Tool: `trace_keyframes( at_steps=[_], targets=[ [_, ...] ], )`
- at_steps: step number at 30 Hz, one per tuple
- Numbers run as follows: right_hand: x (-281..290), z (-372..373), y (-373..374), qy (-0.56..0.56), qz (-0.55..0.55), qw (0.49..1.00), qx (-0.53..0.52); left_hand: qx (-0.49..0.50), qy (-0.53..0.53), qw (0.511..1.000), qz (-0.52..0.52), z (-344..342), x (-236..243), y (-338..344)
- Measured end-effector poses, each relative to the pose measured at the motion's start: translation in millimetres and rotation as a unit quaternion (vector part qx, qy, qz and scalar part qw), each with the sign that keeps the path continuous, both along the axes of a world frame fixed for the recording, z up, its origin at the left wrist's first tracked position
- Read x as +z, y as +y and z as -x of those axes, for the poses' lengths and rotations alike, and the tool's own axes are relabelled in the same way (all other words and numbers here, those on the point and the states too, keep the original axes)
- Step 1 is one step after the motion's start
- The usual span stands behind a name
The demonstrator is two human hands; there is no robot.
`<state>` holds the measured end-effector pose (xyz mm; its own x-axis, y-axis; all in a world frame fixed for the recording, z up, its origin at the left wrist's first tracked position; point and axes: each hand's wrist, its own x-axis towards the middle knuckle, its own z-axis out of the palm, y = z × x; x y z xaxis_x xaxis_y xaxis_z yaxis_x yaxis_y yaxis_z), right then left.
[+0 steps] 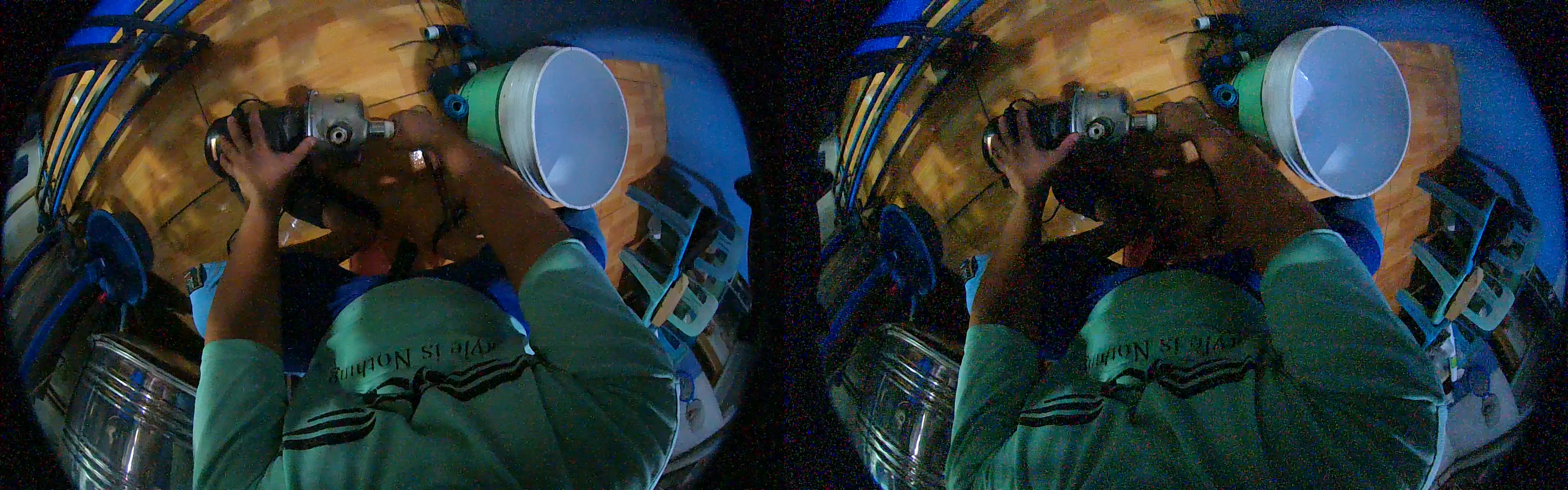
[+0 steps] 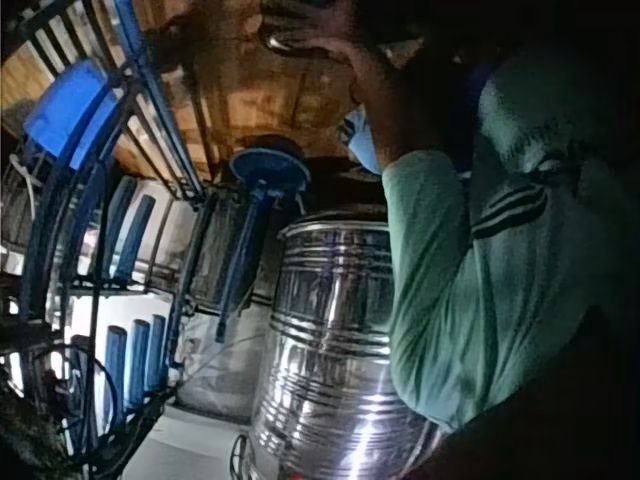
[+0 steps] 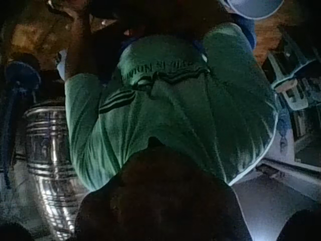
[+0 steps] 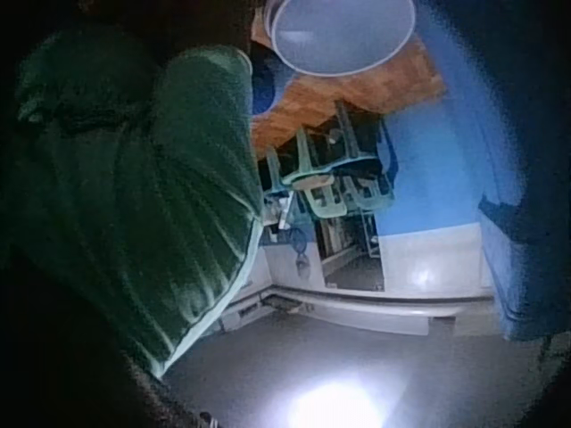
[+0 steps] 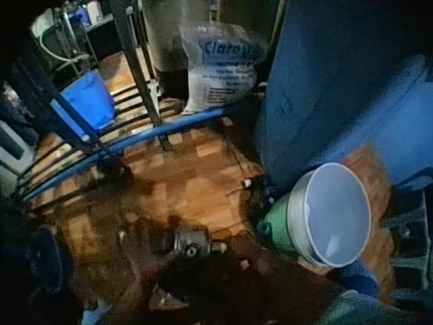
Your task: The person sits on the floor and works on a small electric water pump. They apply white thread seal tape to a threaded fitting, then attach the fitting to the pump and tighten it with a wrench. The person also retrieves a small white plastic part from a nearby shelf and handles it before returning to the pump.
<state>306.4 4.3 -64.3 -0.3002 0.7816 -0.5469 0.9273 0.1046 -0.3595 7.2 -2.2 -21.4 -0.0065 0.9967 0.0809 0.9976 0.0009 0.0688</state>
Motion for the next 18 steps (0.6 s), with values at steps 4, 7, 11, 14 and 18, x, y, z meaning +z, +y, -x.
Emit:
trace_keyframes(
  at_steps=[4,7,11,14,18],
  targets=[
    [-26.2,3.6,18.7,-0.038,0.172,0.984,-0.013,-0.012,-0.007,1.000,-0.006,3.2,-3.5,4.3],
    [-18.0,21.7,-30.6,-0.059,-0.214,0.970,-0.095,0.000,0.010,1.000,0.007,4.3,2.8,1.9],
    [-12.0,-5.0,9.3,0.016,0.064,0.998,0.002,-0.013,-0.011,1.000,0.000,1.1,1.7,2.1],
    [-21.9,-3.8,31.3,0.004,0.204,0.978,-0.044,-0.019,-0.009,1.000,0.003,0.9,4.1,5.9],
    [22.3,28.3,-16.6,-0.106,-0.124,0.987,-0.013,0.008,-0.006,1.000,0.021,-0.6,7.6,4.3]
  ],
)
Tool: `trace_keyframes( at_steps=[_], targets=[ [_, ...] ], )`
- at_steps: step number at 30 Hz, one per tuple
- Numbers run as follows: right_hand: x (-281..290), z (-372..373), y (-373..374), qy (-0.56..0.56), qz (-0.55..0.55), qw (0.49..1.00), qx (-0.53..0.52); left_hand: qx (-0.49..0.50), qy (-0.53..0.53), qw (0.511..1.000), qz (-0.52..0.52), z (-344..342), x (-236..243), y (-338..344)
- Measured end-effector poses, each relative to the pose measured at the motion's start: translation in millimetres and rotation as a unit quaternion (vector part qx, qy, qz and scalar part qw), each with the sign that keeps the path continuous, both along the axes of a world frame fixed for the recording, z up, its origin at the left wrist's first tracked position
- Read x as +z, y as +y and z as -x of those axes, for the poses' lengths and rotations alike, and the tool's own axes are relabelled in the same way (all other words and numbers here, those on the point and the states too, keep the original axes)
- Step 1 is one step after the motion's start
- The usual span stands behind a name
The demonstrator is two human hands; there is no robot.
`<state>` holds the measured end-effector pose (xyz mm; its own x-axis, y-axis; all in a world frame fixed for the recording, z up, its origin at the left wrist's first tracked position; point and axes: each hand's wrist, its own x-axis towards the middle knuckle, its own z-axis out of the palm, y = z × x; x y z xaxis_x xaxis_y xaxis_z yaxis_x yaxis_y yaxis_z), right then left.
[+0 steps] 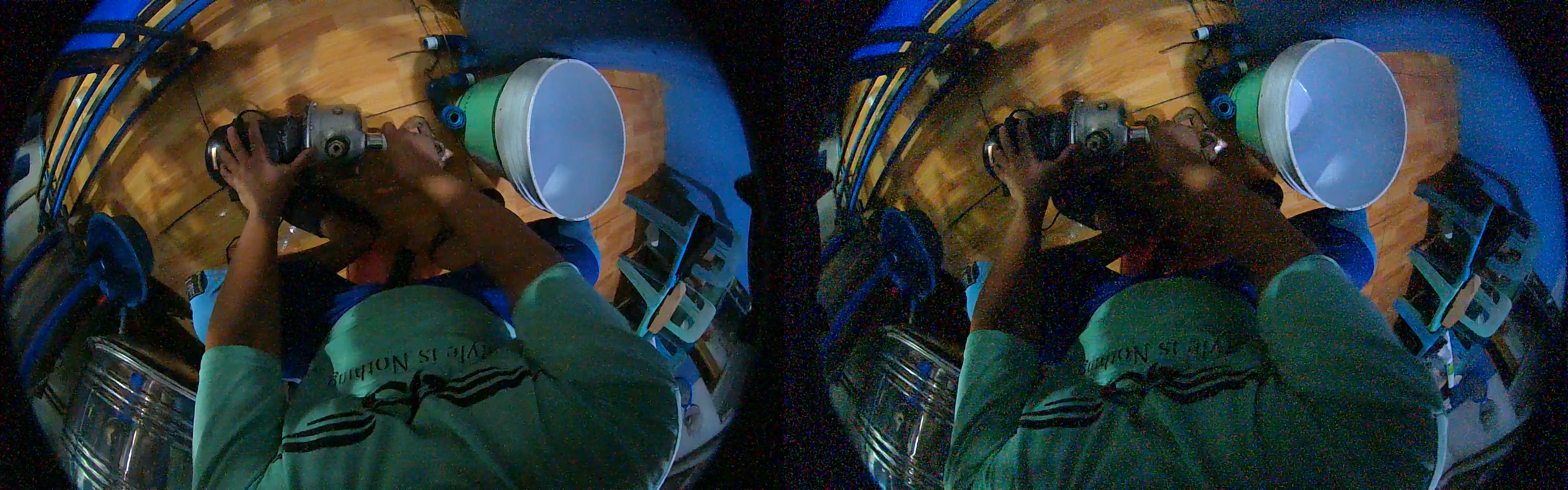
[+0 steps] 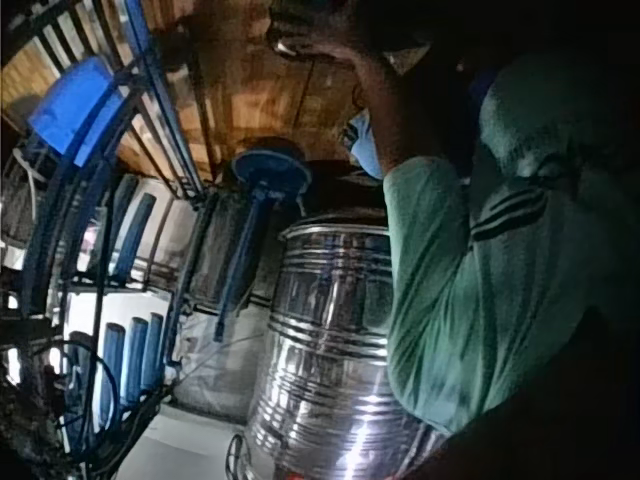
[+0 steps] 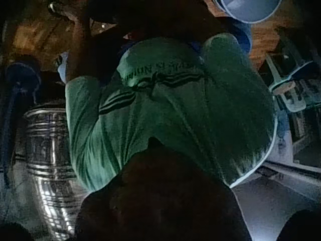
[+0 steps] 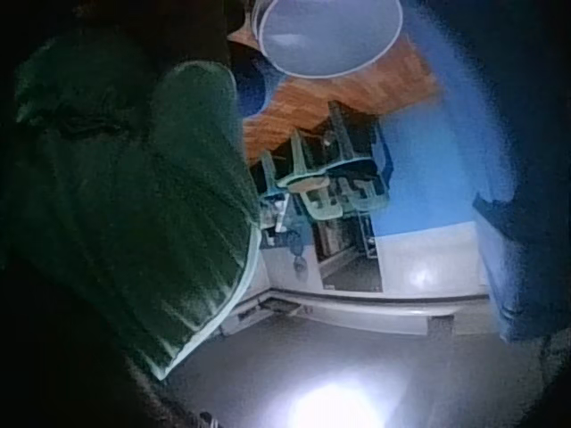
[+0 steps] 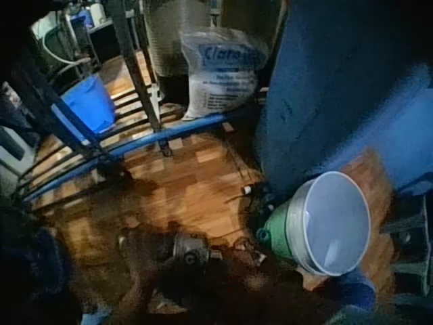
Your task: The person sits on the floor and works on a small electric water pump. They apply white thread seal tape to a threaded fitting, then attach the fitting to the pump and tighten it with a wrench. The person also retrieves a small white plastic part from a nearby shelf and handles it before returning to the pump.
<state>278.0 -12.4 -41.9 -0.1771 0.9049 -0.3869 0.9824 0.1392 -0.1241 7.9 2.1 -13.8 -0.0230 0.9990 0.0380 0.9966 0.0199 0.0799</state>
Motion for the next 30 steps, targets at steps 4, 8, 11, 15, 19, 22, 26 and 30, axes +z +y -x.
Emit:
trace_keyframes(
  at_steps=[4,8,11,15,19,22,26,30],
  targets=[
    [-32.3,-12.9,7.7,0.036,-0.019,0.999,0.015,-0.011,0.005,1.000,-0.019,-4.3,-2.6,-0.6],
    [-71.1,-8.1,8.0,0.020,-0.034,0.999,0.026,-0.008,-0.002,1.000,0.006,0.1,-0.5,-1.0],
    [-10.4,-9.5,11.6,-0.004,0.010,0.995,0.101,0.002,-0.002,1.000,0.002,3.3,-1.8,-2.0],
    [-19.3,-21.4,47.2,0.095,0.265,0.957,0.060,0.003,-0.006,1.000,0.022,-6.4,3.1,2.2],
    [-12.1,-17.6,34.4,0.118,0.208,0.969,0.066,0.010,-0.017,1.000,0.019,1.7,-0.5,-0.1],
    [-0.3,-19.1,14.9,0.068,0.017,0.994,0.078,0.034,-0.003,0.999,0.041,-3.1,7.5,0.7],
    [-20.8,-23.7,59.7,0.054,0.276,0.939,0.199,0.025,0.018,0.999,0.038,-4.4,2.0,1.4],
    [-29.6,-33.2,63.1,0.105,0.342,0.925,0.130,0.030,-0.008,0.998,0.057,-7.0,10.9,1.7]
  ],
)
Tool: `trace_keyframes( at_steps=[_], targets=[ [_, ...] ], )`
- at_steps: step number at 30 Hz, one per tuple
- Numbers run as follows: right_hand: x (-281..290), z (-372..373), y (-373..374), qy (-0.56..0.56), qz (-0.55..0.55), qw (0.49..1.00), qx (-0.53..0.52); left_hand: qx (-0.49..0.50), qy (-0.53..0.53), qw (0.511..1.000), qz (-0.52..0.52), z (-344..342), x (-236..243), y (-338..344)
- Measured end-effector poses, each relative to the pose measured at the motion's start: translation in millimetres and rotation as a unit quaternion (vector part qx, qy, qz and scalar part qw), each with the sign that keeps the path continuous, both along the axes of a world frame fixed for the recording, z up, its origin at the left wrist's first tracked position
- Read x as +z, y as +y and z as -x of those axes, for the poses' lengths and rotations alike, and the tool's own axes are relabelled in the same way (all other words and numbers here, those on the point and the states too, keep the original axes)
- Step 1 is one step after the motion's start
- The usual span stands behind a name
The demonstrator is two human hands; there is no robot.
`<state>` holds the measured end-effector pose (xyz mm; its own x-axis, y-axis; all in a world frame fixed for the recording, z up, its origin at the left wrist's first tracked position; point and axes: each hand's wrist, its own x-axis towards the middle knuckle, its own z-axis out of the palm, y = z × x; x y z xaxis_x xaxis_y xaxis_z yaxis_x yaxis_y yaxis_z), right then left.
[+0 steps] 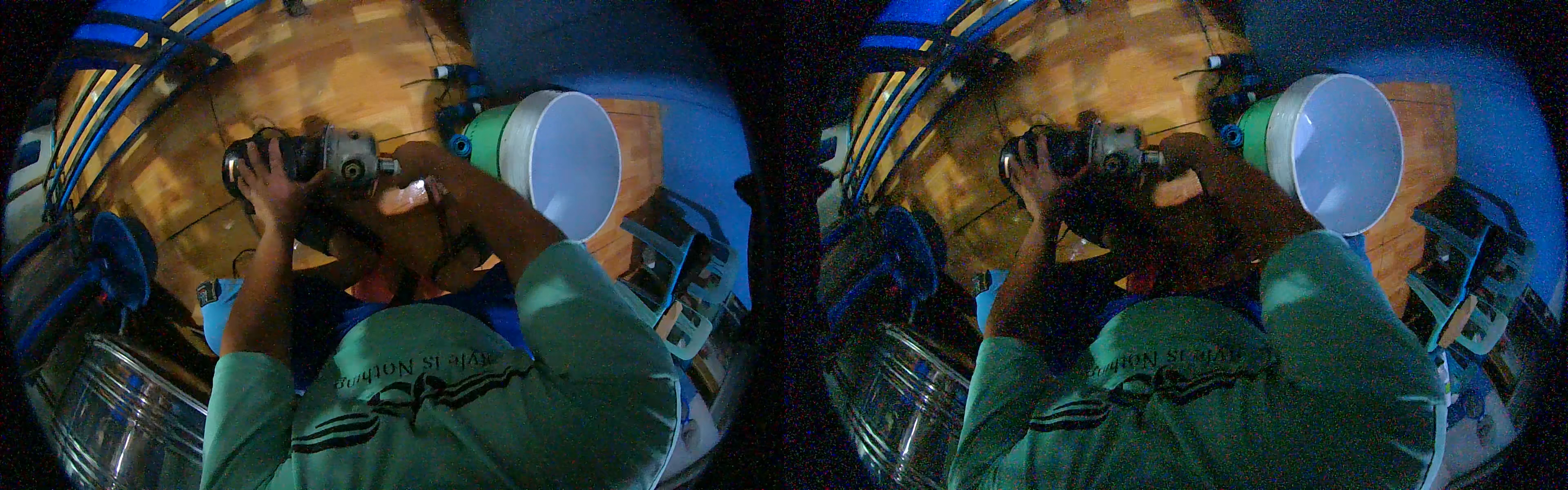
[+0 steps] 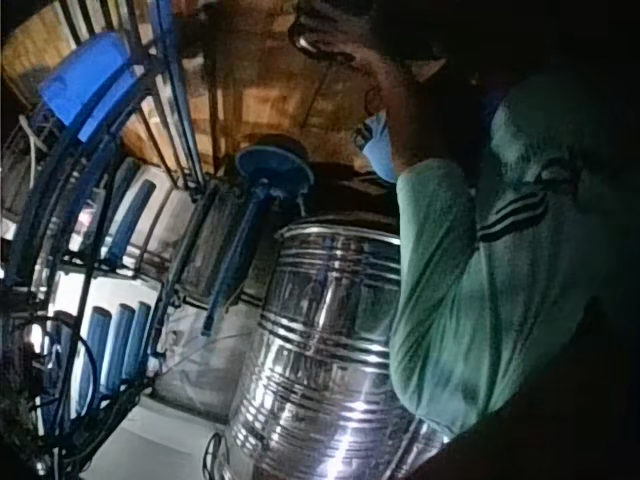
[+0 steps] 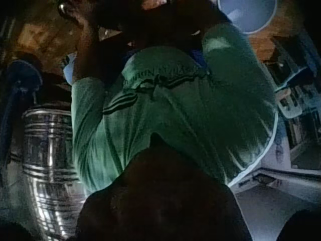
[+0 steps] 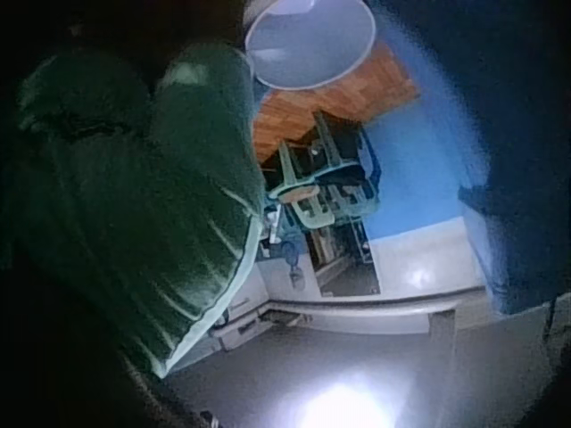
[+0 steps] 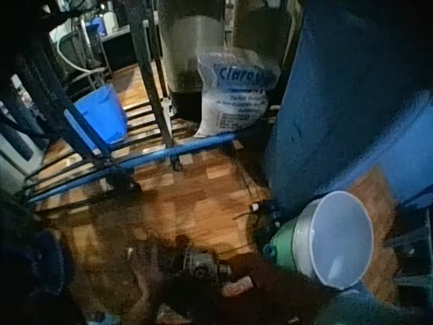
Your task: The person sits on the floor and works on a small electric water pump. They apply white thread seal tape to a threaded fitting, then attach the fitting to the pump and tighten it with a wrench. The person also retrieves a small white plastic part from a nearby shelf and handles it before returning to the pump.
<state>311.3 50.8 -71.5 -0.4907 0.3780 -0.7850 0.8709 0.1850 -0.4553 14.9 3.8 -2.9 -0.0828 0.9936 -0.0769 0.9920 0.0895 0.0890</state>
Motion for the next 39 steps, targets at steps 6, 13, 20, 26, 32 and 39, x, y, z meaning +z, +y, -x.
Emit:
trace_keyframes(
  at_steps=[6,13,20,26,32,39],
  targets=[
    [-0.4,10.8,-53.1,0.002,-0.374,0.927,-0.028,-0.003,0.024,0.999,-0.039,3.3,-3.1,-6.8],
    [-7.4,7.2,-18.5,-0.005,-0.157,0.987,-0.025,0.014,0.017,1.000,0.016,-3.3,1.5,-1.6],
    [-20.4,3.8,-46.6,0.027,-0.275,0.955,-0.106,0.019,0.009,0.999,0.041,-1.8,7.0,-0.1],
    [-4.8,4.3,0.4,-0.081,0.045,0.996,-0.015,0.004,0.009,1.000,0.000,-2.6,2.5,-2.1],
    [20.5,26.0,-53.2,0.021,-0.279,0.941,-0.192,0.002,0.019,1.000,-0.019,1.8,4.6,-2.6],
    [-6.5,-1.0,-13.1,0.022,0.080,0.983,-0.164,0.002,0.018,1.000,0.002,-4.1,6.8,2.2]
  ],
)
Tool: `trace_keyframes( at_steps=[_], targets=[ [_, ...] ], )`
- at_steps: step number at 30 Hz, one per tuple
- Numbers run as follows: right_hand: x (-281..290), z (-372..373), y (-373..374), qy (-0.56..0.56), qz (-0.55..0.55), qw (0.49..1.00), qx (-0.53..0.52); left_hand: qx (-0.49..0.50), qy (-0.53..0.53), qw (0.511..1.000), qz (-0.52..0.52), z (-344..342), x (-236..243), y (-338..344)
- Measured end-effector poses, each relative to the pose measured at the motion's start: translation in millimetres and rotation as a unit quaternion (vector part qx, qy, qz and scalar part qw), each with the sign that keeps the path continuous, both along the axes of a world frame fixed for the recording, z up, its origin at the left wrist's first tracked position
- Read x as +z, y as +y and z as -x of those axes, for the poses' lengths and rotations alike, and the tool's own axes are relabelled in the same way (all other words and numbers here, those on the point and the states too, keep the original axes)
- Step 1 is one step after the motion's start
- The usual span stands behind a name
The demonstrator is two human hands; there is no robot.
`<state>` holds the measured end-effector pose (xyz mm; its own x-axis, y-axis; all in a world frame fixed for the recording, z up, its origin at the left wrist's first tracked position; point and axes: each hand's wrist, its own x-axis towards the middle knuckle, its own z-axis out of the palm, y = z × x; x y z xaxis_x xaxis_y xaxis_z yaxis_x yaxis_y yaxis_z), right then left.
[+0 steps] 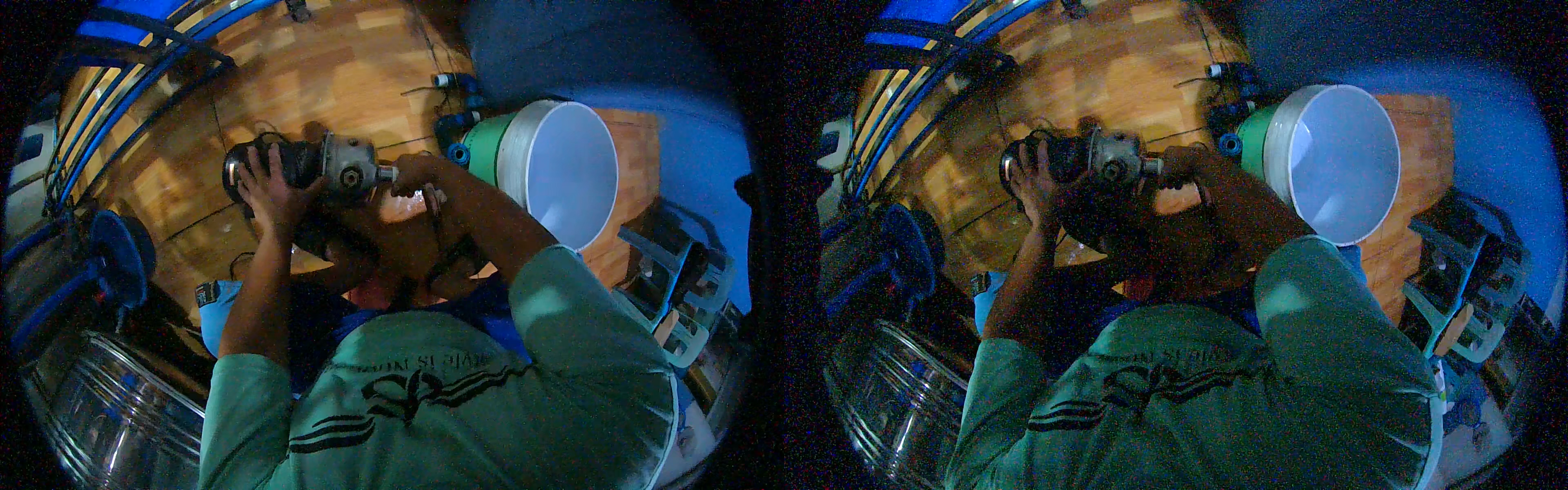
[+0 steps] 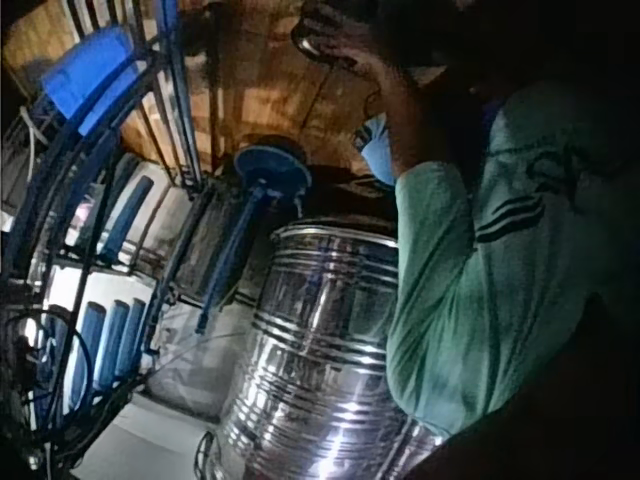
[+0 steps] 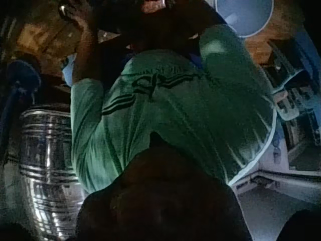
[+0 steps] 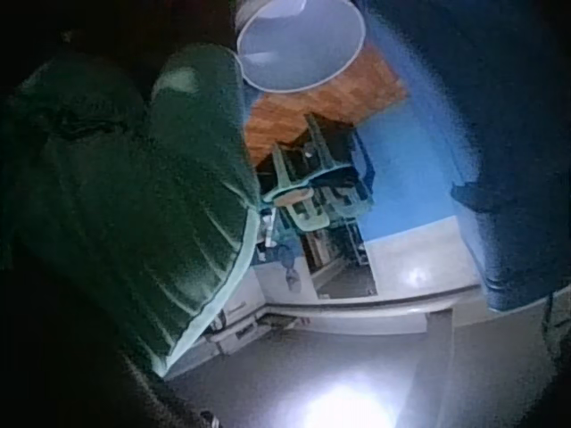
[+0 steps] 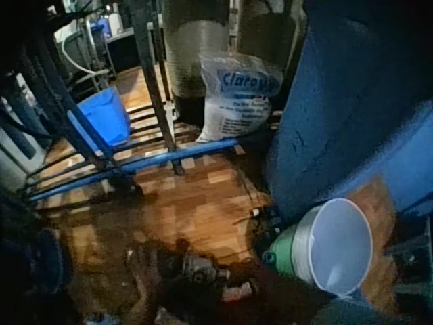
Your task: The person sits on the floor and works on a small electric water pump. They apply white thread seal tape to a threaded fitting, then attach the fitting to the pump and tighten it with a wrench. The person also retrieves a small white plastic part from a nearby shelf and handles it before returning to the pump.
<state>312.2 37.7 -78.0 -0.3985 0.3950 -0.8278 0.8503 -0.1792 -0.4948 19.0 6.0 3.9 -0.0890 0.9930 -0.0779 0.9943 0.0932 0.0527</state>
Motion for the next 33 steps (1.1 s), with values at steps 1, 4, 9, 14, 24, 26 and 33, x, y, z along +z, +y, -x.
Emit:
trace_keyframes(
  at_steps=[1,4,9,14,24,26,33],
  targets=[
    [-3.2,1.2,-8.2,0.005,-0.050,0.999,-0.016,0.003,0.005,1.000,-0.001,1.0,-2.3,-2.8],
    [17.5,21.2,-51.0,-0.028,-0.444,0.893,-0.068,-0.009,0.018,0.999,-0.041,8.5,-9.3,-7.4],
    [-7.5,6.0,-42.5,0.004,-0.373,0.926,0.063,-0.017,-0.008,0.999,-0.031,0.4,-0.2,-2.7],
    [37.0,12.8,13.6,-0.009,0.010,0.997,0.076,-0.019,-0.009,0.999,-0.046,5.0,-4.7,-5.0],
    [0.8,8.9,-8.4,-0.059,-0.162,0.979,0.109,-0.022,0.005,0.999,-0.043,3.4,-11.9,-7.1],
    [4.0,9.3,-3.3,-0.028,-0.051,0.996,0.060,-0.019,0.000,0.999,-0.038,5.9,-10.7,-5.7],
    [22.3,-74.8,-48.1,0.092,-0.044,0.966,-0.237,-0.055,-0.009,0.993,-0.100,11.8,-18.7,-6.3]
  ],
)
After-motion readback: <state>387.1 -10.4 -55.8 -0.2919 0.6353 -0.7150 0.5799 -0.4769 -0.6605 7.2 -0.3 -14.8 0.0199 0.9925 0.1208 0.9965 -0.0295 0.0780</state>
